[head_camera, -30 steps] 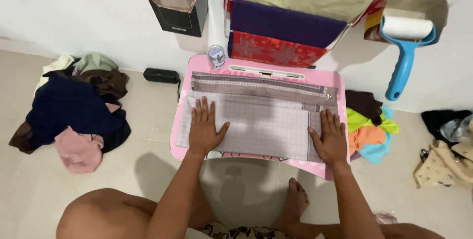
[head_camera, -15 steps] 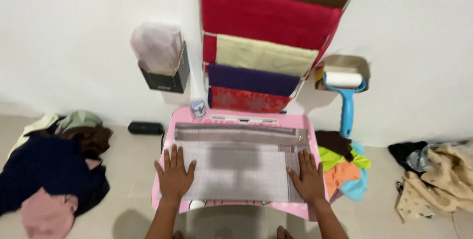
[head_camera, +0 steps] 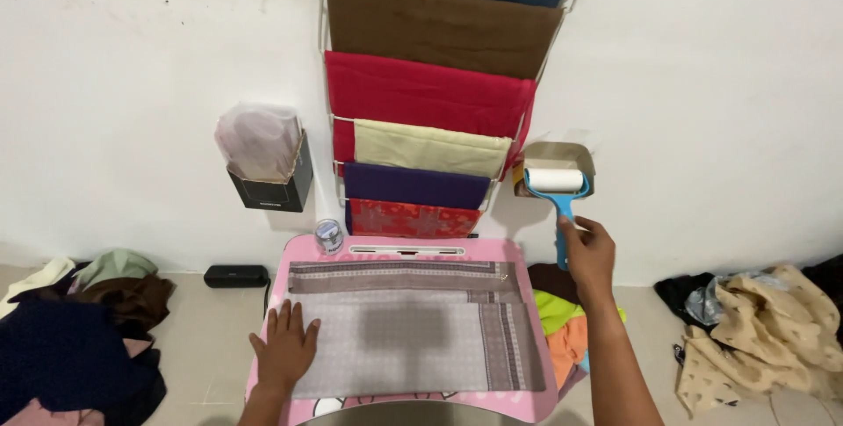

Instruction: The person aligns and folds a grey cloth on a small pink table and then cleans it using a lint roller.

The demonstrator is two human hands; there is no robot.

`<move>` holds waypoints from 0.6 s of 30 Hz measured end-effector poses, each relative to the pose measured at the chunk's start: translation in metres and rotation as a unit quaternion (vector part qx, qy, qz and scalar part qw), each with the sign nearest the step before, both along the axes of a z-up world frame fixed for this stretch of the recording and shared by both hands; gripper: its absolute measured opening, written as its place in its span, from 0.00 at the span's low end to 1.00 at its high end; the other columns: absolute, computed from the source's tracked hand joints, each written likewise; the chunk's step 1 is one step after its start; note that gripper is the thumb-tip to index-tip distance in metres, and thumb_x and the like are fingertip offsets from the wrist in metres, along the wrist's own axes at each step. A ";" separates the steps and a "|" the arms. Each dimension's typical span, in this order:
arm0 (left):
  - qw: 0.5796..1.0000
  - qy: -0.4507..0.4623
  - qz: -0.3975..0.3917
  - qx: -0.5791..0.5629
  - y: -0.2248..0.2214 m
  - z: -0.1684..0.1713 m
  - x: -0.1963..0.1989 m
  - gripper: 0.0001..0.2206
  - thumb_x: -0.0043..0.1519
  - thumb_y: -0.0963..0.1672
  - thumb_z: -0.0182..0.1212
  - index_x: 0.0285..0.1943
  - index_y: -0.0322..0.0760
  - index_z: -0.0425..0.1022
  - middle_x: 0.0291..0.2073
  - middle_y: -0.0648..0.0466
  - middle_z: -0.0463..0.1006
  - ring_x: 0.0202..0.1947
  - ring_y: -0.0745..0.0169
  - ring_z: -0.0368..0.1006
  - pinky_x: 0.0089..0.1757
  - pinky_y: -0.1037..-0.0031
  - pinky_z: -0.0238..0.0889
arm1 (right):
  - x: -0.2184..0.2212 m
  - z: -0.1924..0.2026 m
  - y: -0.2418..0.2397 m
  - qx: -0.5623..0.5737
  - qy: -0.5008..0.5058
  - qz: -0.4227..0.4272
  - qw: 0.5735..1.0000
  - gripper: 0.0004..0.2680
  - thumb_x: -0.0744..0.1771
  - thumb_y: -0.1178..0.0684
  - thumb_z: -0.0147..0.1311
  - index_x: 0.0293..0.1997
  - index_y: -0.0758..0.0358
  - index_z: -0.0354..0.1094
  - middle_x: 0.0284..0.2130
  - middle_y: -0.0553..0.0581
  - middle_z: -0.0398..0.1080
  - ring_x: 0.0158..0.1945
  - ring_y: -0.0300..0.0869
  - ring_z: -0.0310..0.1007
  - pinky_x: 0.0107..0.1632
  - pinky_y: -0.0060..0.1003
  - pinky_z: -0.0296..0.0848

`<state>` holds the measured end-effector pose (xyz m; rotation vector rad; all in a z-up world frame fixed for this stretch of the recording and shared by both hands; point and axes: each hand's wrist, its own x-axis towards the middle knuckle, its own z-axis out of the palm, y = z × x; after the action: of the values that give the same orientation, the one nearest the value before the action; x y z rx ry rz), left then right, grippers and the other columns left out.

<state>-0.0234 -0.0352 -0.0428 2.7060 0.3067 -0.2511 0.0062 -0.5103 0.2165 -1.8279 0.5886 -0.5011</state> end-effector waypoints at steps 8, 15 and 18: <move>0.973 0.062 -0.176 0.135 0.030 0.012 0.005 0.35 0.69 0.60 0.35 0.80 0.41 0.41 0.80 0.44 0.32 0.80 0.39 0.26 0.67 0.32 0.31 | 0.036 -0.032 -0.040 0.024 -0.135 0.009 0.991 0.04 0.65 0.58 0.53 0.41 0.64 0.70 0.28 0.57 0.73 0.21 0.39 0.67 0.23 0.33 0.67; 0.958 0.075 -0.245 0.129 0.032 0.051 -0.014 0.29 0.69 0.52 0.45 0.80 0.46 0.49 0.79 0.46 0.45 0.78 0.43 0.40 0.67 0.36 0.37 | -0.028 -0.036 0.015 -0.017 -0.150 0.155 0.976 0.05 0.72 0.54 0.57 0.44 0.65 0.70 0.26 0.59 0.69 0.24 0.40 0.67 0.28 0.34 0.69; 0.965 0.076 -0.219 0.125 0.022 0.071 -0.009 0.26 0.68 0.47 0.51 0.78 0.48 0.58 0.76 0.44 0.55 0.77 0.42 0.47 0.68 0.35 0.38 | -0.006 -0.088 0.061 -0.095 -0.064 0.303 0.946 0.05 0.67 0.57 0.59 0.44 0.66 0.75 0.28 0.66 0.73 0.32 0.50 0.75 0.37 0.45 0.74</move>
<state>-0.0326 -0.0129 0.0277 2.9838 -0.2431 -0.5839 0.0002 -0.4495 0.1290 -2.0178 -0.1286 -0.2571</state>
